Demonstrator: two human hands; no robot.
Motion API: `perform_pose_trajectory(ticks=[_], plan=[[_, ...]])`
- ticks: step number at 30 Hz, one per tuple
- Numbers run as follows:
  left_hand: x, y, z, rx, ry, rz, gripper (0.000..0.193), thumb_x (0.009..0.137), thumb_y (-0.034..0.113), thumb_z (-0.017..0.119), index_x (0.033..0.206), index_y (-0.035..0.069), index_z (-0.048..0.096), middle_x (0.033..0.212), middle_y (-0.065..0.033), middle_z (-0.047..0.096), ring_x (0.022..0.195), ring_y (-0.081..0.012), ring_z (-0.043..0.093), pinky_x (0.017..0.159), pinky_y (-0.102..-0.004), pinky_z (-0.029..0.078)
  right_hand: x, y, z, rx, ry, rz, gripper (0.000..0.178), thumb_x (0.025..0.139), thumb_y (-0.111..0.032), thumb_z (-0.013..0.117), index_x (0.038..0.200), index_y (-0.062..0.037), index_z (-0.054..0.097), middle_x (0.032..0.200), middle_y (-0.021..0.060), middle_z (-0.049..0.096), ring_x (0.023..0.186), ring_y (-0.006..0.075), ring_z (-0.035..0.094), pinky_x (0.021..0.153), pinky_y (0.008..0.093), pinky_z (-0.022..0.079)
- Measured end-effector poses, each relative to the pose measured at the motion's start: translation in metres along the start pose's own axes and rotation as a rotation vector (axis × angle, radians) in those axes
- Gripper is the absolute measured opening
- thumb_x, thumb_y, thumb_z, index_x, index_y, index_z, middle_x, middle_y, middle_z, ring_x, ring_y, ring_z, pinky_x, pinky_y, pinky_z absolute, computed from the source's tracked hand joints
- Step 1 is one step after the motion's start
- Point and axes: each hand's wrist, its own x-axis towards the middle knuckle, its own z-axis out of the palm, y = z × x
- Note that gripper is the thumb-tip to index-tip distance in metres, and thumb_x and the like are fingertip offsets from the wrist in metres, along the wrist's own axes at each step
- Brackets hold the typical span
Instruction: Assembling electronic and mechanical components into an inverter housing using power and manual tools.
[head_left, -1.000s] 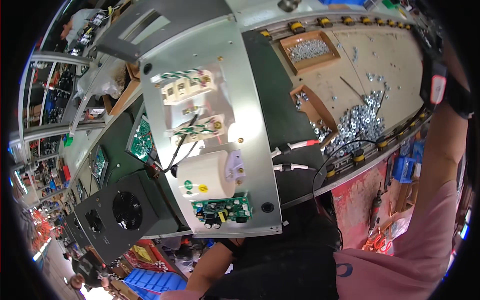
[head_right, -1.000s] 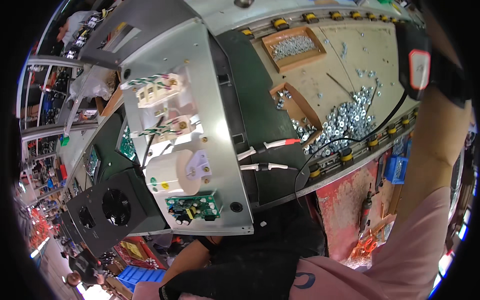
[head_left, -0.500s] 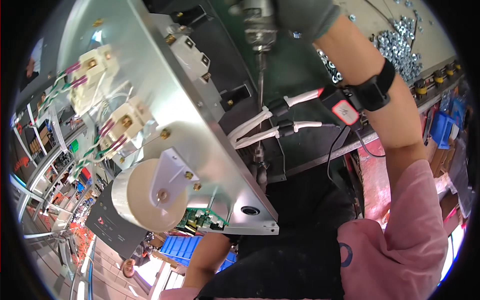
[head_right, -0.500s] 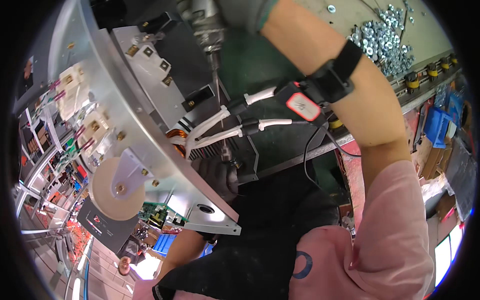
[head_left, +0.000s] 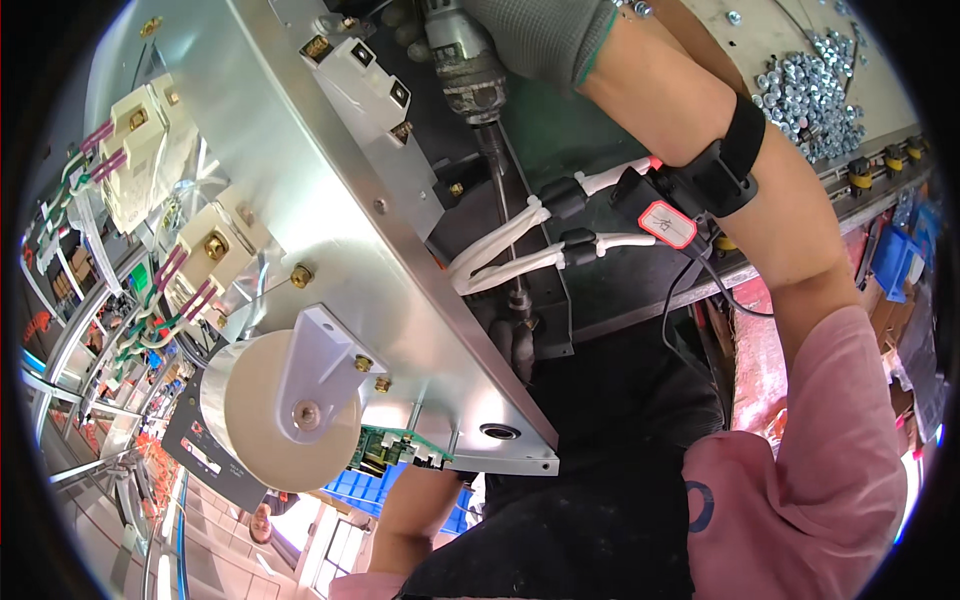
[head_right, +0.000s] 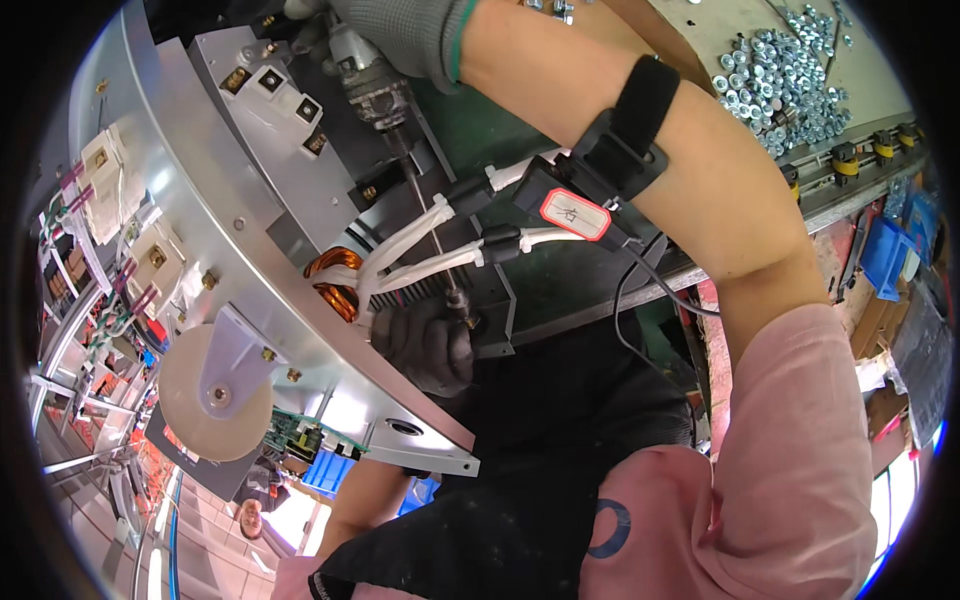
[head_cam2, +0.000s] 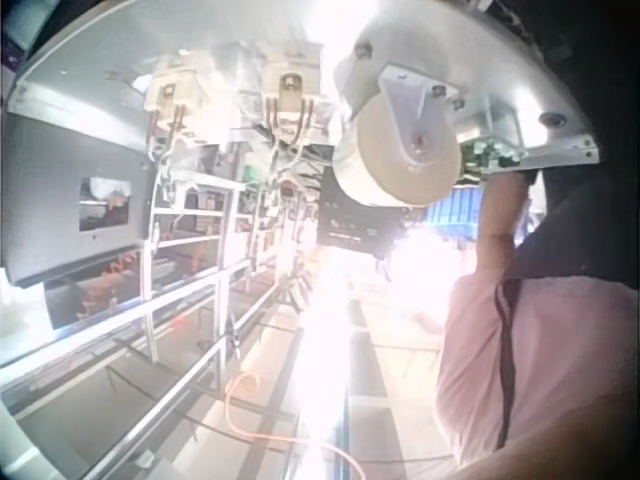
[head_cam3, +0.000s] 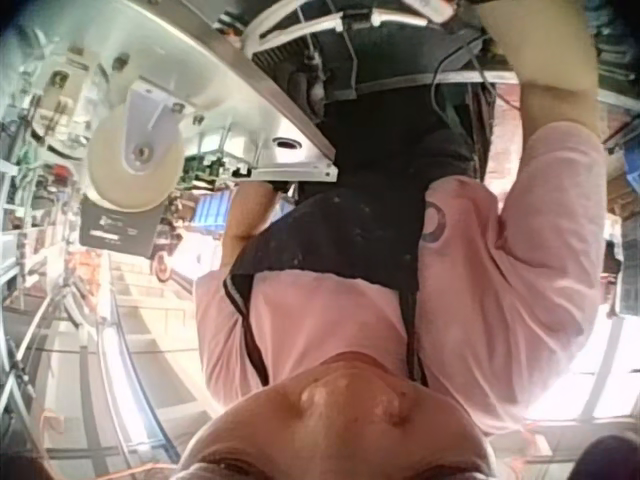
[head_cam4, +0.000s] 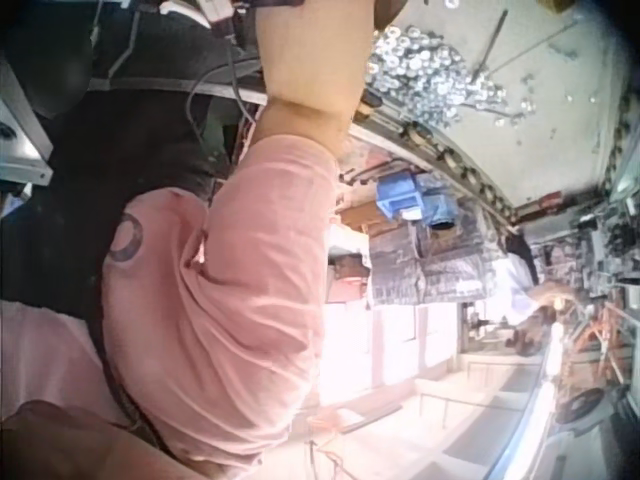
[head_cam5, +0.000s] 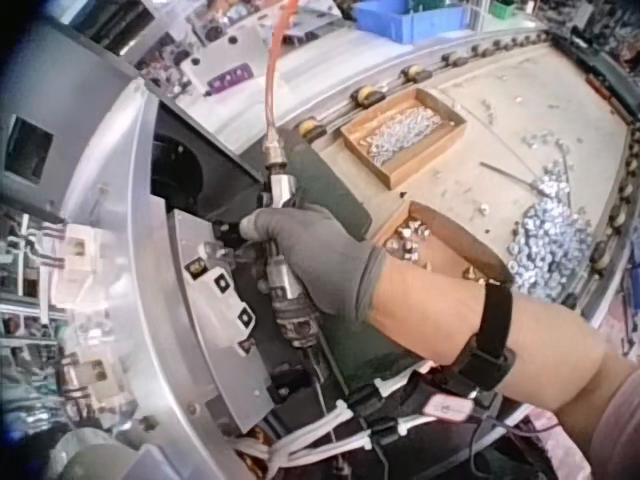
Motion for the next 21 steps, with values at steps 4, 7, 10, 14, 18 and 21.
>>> perform_pose_trajectory(ticks=[4, 7, 10, 14, 18, 21], plan=[[-0.002, 0.003, 0.010, 0.024, 0.129, 0.013, 0.018, 0.083, 0.019, 0.048, 0.067, 0.011, 0.049, 0.075, -0.0059, 0.060, 0.065, -0.0225, 0.054, 0.070, -0.0362, 0.036, 0.012, 0.011, 0.018, 0.033, -0.051, -0.024, 0.013, 0.078, -0.015, 0.062, 0.079, -0.0022, 0.064, 0.062, 0.0058, 0.059, 0.046, 0.0149, 0.054, 0.043, 0.0281, 0.044], [-0.005, 0.005, 0.012, 0.045, 0.157, -0.027, 0.020, 0.083, 0.019, 0.048, 0.064, 0.012, 0.048, 0.071, -0.0059, 0.059, 0.061, -0.0226, 0.053, 0.067, -0.0357, 0.036, 0.011, 0.014, 0.021, 0.013, -0.043, -0.117, 0.010, 0.076, -0.011, 0.062, 0.074, -0.0018, 0.064, 0.061, 0.0053, 0.059, 0.046, 0.0134, 0.053, 0.044, 0.0281, 0.044], [-0.028, -0.010, 0.024, 0.070, 0.125, -0.034, 0.021, 0.082, 0.019, 0.048, 0.063, 0.012, 0.047, 0.070, -0.0059, 0.059, 0.059, -0.0228, 0.052, 0.065, -0.0353, 0.037, 0.014, 0.014, 0.018, 0.038, 0.044, -0.139, 0.008, 0.075, -0.010, 0.062, 0.073, -0.0023, 0.063, 0.061, 0.0052, 0.058, 0.047, 0.0138, 0.054, 0.045, 0.0283, 0.044], [-0.037, -0.016, 0.025, 0.076, 0.053, -0.044, 0.020, 0.082, 0.019, 0.048, 0.064, 0.011, 0.047, 0.069, -0.0053, 0.059, 0.058, -0.0225, 0.052, 0.066, -0.0352, 0.037, 0.020, 0.022, 0.015, 0.087, 0.032, -0.152, 0.007, 0.074, -0.009, 0.062, 0.072, -0.0016, 0.062, 0.062, 0.0059, 0.059, 0.050, 0.0151, 0.056, 0.047, 0.0292, 0.045], [-0.031, -0.012, 0.022, 0.060, 0.019, -0.077, 0.020, 0.083, 0.018, 0.047, 0.064, 0.011, 0.047, 0.070, -0.0047, 0.059, 0.059, -0.0219, 0.053, 0.067, -0.0351, 0.037, 0.022, 0.029, 0.018, 0.084, 0.083, -0.204, 0.011, 0.074, -0.011, 0.062, 0.072, 0.0001, 0.062, 0.062, 0.0070, 0.059, 0.052, 0.0156, 0.056, 0.049, 0.0303, 0.046], [-0.031, -0.013, 0.024, 0.095, 0.014, -0.044, 0.020, 0.083, 0.018, 0.047, 0.064, 0.011, 0.047, 0.071, -0.0044, 0.060, 0.059, -0.0217, 0.054, 0.069, -0.0347, 0.037, 0.014, 0.026, 0.013, -0.032, 0.089, -0.313, 0.014, 0.074, -0.013, 0.062, 0.073, 0.0004, 0.063, 0.063, 0.0071, 0.060, 0.053, 0.0155, 0.056, 0.050, 0.0306, 0.045]])
